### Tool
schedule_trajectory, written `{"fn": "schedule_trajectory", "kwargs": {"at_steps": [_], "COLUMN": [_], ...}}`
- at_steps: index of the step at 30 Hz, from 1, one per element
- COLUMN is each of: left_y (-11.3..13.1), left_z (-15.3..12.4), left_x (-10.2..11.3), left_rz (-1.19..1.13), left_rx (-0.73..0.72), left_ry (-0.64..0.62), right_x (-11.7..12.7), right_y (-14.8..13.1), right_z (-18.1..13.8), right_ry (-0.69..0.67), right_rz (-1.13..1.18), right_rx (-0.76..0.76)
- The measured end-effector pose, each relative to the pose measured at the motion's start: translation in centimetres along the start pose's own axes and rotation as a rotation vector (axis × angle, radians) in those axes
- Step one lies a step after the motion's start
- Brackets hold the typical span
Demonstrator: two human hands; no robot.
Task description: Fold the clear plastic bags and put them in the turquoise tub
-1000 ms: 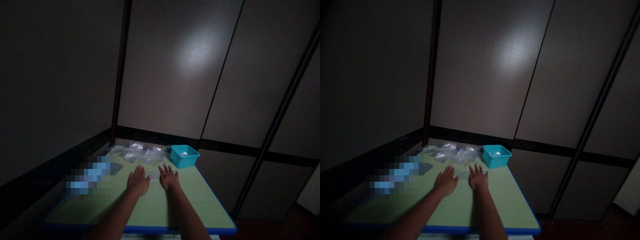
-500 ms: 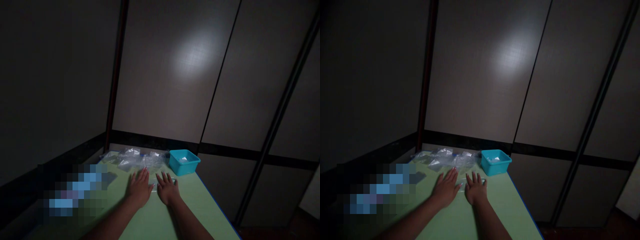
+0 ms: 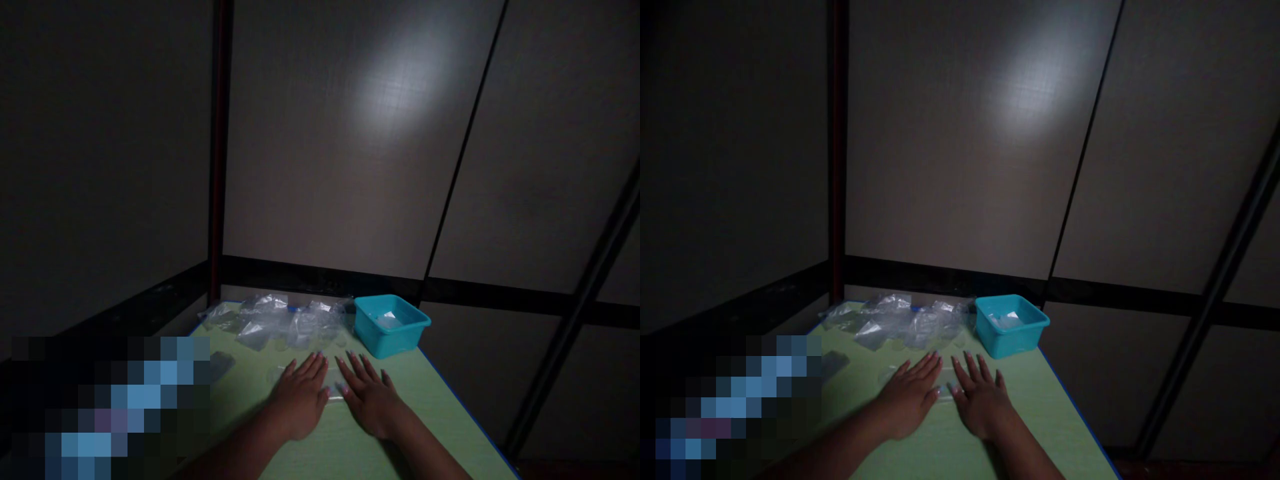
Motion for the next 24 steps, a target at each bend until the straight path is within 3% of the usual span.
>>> {"fn": "schedule_trajectory", "kwargs": {"at_steps": [4, 7, 11, 15, 24], "left_y": [-0.1, 0.1, 0.3, 0.2, 0.1], "left_z": [-0.3, -0.4, -0.4, -0.3, -0.3], "left_x": [0.6, 1.8, 3.5, 3.8, 2.6], "left_rz": [-0.013, 0.011, 0.034, 0.024, -0.044], "left_rx": [0.008, -0.010, -0.050, -0.054, -0.096], "left_ry": [-0.005, 0.063, 0.148, 0.168, 0.148], "right_x": [0.0, 0.1, 0.9, 2.4, 2.7], "right_y": [0.7, 1.0, 1.4, 1.6, 5.1], "right_z": [0.0, 0.3, 1.0, 1.3, 1.7], "right_ry": [-0.014, 0.020, 0.128, 0.285, 0.323], "right_rz": [0.030, 0.054, 0.105, 0.131, 0.123], "right_rx": [0.014, 0.032, 0.049, 0.067, -0.217]}}
Point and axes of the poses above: each hand's wrist, its own z-axis towards the middle knuckle, its own x-axis out of the back of the hand, y = z × x, the point moved 6 cm from there along z, towards the middle knuckle, and after that the axes turned 5 degrees about -x, right-handed, at the moved point
